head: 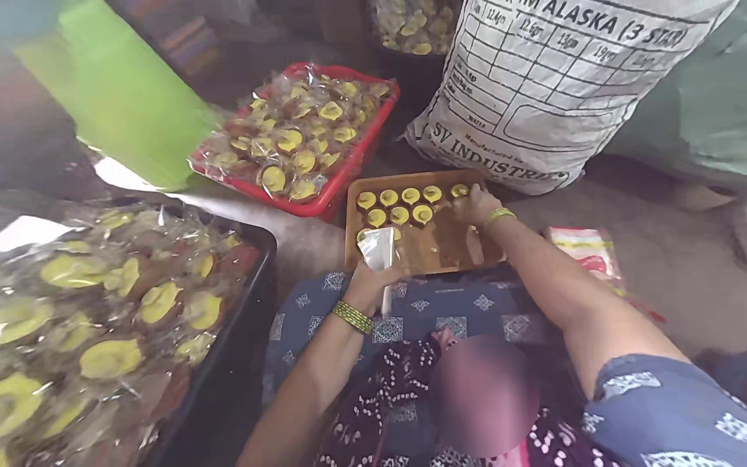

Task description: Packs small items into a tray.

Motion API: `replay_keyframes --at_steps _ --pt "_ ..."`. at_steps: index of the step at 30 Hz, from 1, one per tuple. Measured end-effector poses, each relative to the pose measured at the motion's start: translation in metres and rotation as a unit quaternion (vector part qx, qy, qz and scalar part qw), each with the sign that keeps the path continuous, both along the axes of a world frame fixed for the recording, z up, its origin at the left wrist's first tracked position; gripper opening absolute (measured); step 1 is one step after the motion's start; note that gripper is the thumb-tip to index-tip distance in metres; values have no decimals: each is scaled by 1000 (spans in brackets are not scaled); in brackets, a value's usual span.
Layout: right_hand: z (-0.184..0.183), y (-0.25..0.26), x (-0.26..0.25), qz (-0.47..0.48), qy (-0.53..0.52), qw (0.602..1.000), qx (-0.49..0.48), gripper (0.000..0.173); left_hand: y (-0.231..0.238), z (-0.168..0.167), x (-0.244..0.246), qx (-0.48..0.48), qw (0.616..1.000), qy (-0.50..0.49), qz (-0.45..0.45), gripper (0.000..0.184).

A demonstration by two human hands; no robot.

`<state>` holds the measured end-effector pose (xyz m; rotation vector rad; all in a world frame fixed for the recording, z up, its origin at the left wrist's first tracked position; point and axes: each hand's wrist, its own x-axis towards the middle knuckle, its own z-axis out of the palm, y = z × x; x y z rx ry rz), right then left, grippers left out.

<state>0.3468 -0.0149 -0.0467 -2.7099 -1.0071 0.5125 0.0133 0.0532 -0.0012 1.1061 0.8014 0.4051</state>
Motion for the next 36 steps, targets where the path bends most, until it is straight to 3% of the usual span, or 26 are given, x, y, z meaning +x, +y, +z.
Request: replay_keyframes --at_steps 2,5,9,11,13,16,19,21,24,29,36 --pt "17 1 -12 -10 118 983 144 100 0 3 -3 -5 1000 12 -12 61" --pt "54 -6 -49 13 288 900 328 89 -2 9 -4 -10 1000 17 -19 54" --pt "111 -38 -115 65 426 805 408 78 -5 10 -6 -22 999 -2 -40 41" --pt "116 -56 -143 98 467 767 428 79 -8 12 -8 -33 997 -2 -63 37" --pt "110 -71 -164 143 496 743 425 69 -11 9 -10 -44 994 -22 -102 33" --pt "92 -80 -184 239 425 769 413 64 -12 1 -14 -34 981 -54 -183 34" --pt "75 -75 -187 322 272 791 443 71 -16 10 -18 -44 981 -30 -185 36" --pt "74 -74 -184 347 225 792 449 73 -13 11 -20 -47 981 -41 -185 37" --pt "75 -72 -178 348 187 808 436 71 -13 12 -19 -38 989 -48 -134 35" --pt "76 -68 -166 396 56 860 317 63 -19 7 -10 45 999 8 -16 57" --pt "77 -61 -164 431 21 857 281 56 -23 1 -7 223 975 -2 22 71"
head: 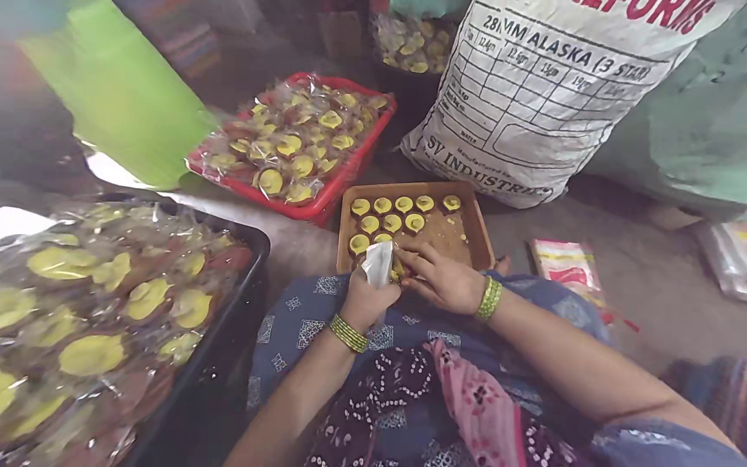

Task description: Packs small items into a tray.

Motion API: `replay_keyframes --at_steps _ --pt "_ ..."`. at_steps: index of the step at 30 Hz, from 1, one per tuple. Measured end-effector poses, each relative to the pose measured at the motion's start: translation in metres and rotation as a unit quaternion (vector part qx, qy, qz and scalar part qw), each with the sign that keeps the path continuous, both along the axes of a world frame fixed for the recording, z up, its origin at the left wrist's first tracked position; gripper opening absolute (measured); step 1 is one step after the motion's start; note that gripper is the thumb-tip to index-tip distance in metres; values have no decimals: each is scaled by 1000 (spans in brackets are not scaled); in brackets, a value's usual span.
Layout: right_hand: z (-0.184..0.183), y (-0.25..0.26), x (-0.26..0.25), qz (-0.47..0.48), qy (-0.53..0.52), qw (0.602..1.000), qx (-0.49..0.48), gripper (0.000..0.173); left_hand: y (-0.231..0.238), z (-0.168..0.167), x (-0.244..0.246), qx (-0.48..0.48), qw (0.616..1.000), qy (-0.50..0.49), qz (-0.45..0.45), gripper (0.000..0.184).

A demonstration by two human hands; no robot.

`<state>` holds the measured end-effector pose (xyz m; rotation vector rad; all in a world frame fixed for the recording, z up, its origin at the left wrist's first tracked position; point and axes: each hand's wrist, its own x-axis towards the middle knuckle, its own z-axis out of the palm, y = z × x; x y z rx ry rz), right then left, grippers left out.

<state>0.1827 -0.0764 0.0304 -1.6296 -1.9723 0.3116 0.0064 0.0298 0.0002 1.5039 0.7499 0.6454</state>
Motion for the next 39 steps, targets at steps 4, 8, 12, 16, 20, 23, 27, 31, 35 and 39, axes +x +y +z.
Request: replay_keyframes --at_steps 4,8,12,16,20,23,27,31,35,39 --pt "-4 -2 3 -14 11 999 42 48 2 -5 0 115 993 5 -11 74" --pt "-9 -2 4 -12 30 996 79 33 2 -3 0 197 980 -4 -29 71" --pt "-8 -2 4 -12 35 995 93 29 0 3 -2 228 971 56 -45 70" --pt "-10 0 1 -46 52 995 76 22 -4 7 -5 283 948 116 -87 66" --pt "-14 3 -1 -148 61 985 66 8 -14 16 -4 329 917 165 -155 68" --pt "-10 5 -5 -237 56 970 8 22 -16 22 -6 296 921 162 -195 69" --pt "0 9 0 -234 26 966 -103 26 -14 11 -7 207 965 29 -161 62" --pt "38 16 2 -165 -31 981 -98 21 -4 14 -12 16 998 -68 4 58" --pt "85 51 4 -147 -89 979 -109 25 27 16 -11 -212 950 -157 166 41" --pt "131 139 19 -201 -64 962 -175 28 38 10 -6 -303 924 -152 177 42"
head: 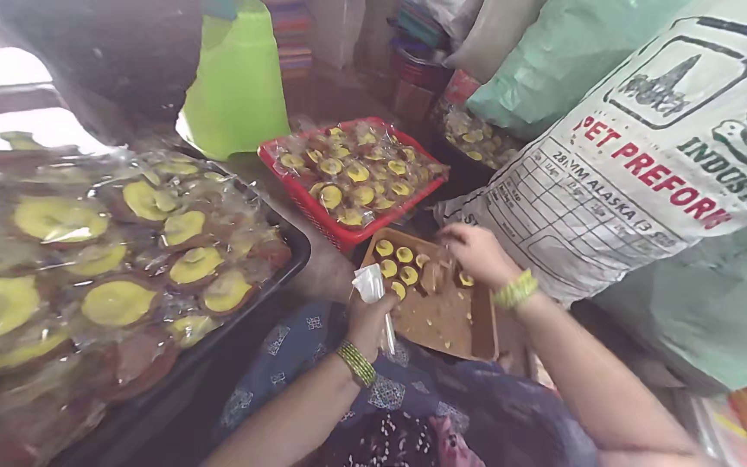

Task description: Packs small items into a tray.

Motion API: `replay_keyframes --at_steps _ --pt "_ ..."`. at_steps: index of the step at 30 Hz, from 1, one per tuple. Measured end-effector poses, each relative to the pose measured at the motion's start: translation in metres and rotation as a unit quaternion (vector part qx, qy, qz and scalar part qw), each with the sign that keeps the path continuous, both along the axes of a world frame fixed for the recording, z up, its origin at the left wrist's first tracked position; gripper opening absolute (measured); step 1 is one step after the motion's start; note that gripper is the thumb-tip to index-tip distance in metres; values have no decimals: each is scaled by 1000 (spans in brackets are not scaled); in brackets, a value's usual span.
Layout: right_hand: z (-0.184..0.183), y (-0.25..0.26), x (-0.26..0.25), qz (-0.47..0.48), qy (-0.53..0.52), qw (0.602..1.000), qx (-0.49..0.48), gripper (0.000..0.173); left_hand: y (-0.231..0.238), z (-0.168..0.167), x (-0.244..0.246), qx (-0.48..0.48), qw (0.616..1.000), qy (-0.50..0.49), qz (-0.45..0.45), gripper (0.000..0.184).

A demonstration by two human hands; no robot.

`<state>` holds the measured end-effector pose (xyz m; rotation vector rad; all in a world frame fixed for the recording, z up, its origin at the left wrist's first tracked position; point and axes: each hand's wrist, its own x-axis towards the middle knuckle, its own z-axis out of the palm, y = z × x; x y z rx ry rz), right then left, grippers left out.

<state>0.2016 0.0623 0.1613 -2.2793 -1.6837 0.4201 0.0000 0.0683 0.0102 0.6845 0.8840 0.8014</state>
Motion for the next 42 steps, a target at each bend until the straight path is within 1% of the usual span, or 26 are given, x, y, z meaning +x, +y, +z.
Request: replay_keyframes --at_steps 2,5,7,10,12,14,16,18,20,22,24,26,27,29,30,31,33,34,36,38,39,40,42 --pt "13 57 13 -54 40 997 34 24 0 -6 4 -1 999 23 -39 41" --pt "38 142 24 -111 46 985 128 28 1 -8 10 9 995 52 -83 41" --pt "46 184 24 -139 54 972 181 31 4 -8 9 12 991 83 -103 45" --pt "42 215 18 -183 99 960 189 37 11 -11 7 4 991 79 -107 48" --pt "28 214 12 -174 124 962 173 37 14 -9 5 -9 992 69 -104 46" --pt "3 203 8 -141 151 967 148 39 15 -8 5 -26 993 52 -103 45" --pt "-20 176 1 -104 173 972 117 40 15 -8 6 -43 993 23 -104 40" --pt "-33 135 -15 -69 163 981 74 33 14 -7 8 -57 993 1 -106 35" --pt "-38 85 -28 -8 131 991 38 29 14 -5 9 -83 991 -11 -101 36" --pt "-50 32 -35 88 89 991 53 28 15 -6 11 -111 990 -18 -84 35" --pt "-68 -21 -42 193 48 976 90 25 15 -10 13 -122 990 -8 -70 35" --pt "-90 -64 -50 297 -24 946 126 25 13 -10 12 -114 991 19 -72 40" --pt "-101 -81 -54 331 -69 931 135 27 12 -9 11 -113 990 26 -75 41" --pt "-122 -104 -60 363 -159 904 162 23 5 -4 13 -124 990 10 -63 35" --pt "-131 -110 -61 363 -194 893 183 20 1 -1 16 -133 989 -8 -57 31" --pt "-137 -116 -61 356 -219 887 197 21 -3 0 18 -140 988 -18 -53 29" --pt "-144 -124 -60 328 -226 892 212 24 -10 0 22 -133 990 -17 -49 28" --pt "-147 -127 -60 313 -211 900 216 23 -13 -1 23 -125 991 -14 -51 28" --pt "-150 -132 -59 275 -135 926 220 19 -16 -5 25 -105 993 0 -56 28" --pt "-149 -134 -59 197 13 961 192 17 -20 -12 24 -76 995 26 -64 33" --pt "-148 -133 -59 142 110 968 177 15 -22 -15 23 -60 995 40 -73 34" --pt "-145 -131 -57 88 213 961 152 15 -23 -17 23 -44 994 49 -84 33" --pt "-138 -128 -50 1 379 919 108 14 -24 -17 22 -24 994 39 -102 23"
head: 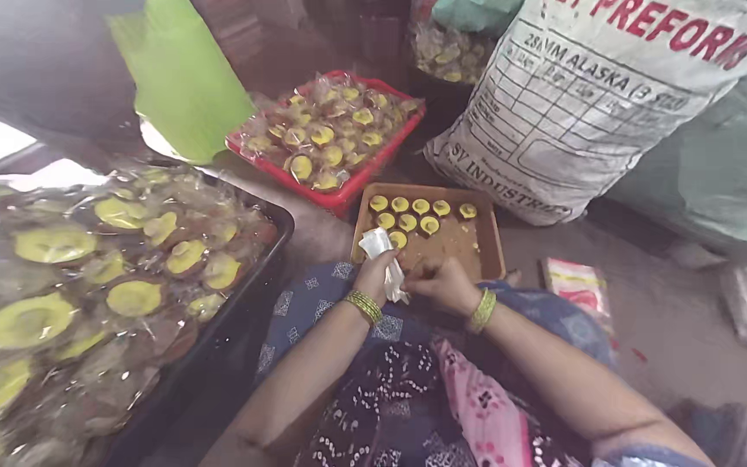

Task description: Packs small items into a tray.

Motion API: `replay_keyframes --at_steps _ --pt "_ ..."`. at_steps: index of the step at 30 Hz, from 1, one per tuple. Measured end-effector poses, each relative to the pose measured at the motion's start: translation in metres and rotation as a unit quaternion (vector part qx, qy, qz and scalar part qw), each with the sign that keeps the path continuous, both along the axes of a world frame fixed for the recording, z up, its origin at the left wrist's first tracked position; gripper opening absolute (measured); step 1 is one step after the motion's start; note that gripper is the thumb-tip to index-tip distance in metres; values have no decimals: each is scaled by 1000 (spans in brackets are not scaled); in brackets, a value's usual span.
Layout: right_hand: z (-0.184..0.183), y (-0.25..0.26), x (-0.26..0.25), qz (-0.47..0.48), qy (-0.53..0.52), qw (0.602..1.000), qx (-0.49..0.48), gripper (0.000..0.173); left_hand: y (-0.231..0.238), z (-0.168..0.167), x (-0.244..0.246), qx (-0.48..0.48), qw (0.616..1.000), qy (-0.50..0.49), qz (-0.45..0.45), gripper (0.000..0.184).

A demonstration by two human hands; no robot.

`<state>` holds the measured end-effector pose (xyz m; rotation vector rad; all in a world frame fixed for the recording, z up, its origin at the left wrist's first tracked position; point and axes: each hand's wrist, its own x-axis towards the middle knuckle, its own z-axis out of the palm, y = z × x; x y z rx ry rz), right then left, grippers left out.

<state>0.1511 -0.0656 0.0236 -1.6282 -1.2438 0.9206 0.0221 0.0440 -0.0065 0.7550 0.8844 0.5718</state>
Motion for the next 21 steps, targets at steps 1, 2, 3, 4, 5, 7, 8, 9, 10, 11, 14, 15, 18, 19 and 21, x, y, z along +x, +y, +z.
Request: replay_keyframes --at_steps 1,2,3,4,5,7,8,9,10,11,14,15,18,19,21 --pt "4 0 3 -17 66 997 -20 14 0 0 1 2 1000 -17 -6 20" --pt "7 0 7 -32 120 992 -36 14 1 -1 0 4 999 -43 -15 17" --pt "7 0 9 -45 168 984 -42 14 1 -2 -1 9 997 -77 -26 15" --pt "6 -1 11 -57 211 975 -41 12 1 -3 -3 17 993 -107 -41 13" --pt "6 0 13 -67 245 966 -42 12 1 -6 -5 29 988 -138 -58 12" --pt "7 2 16 -82 287 953 -48 15 2 -9 -8 53 982 -159 -87 36" --pt "7 3 17 -89 296 950 -48 16 1 -6 -8 66 984 -135 -93 49" --pt "7 3 18 -95 297 949 -43 16 0 -4 -8 78 987 -105 -97 58" --pt "6 3 18 -101 289 951 -32 17 -1 -3 -6 87 989 -78 -93 63" --pt "6 3 18 -108 270 957 -14 17 -2 -1 -5 92 991 -51 -82 64" --pt "8 2 18 -138 209 966 72 16 -3 4 -1 59 998 9 0 56" --pt "11 2 19 -152 201 963 98 15 -1 4 0 47 998 21 35 56" --pt "24 2 30 -231 202 942 135 11 10 -5 2 17 992 20 125 48" --pt "27 2 35 -256 205 935 133 12 13 -7 2 27 990 19 139 40" --pt "28 3 44 -282 209 929 116 14 12 -7 2 111 982 41 147 34"
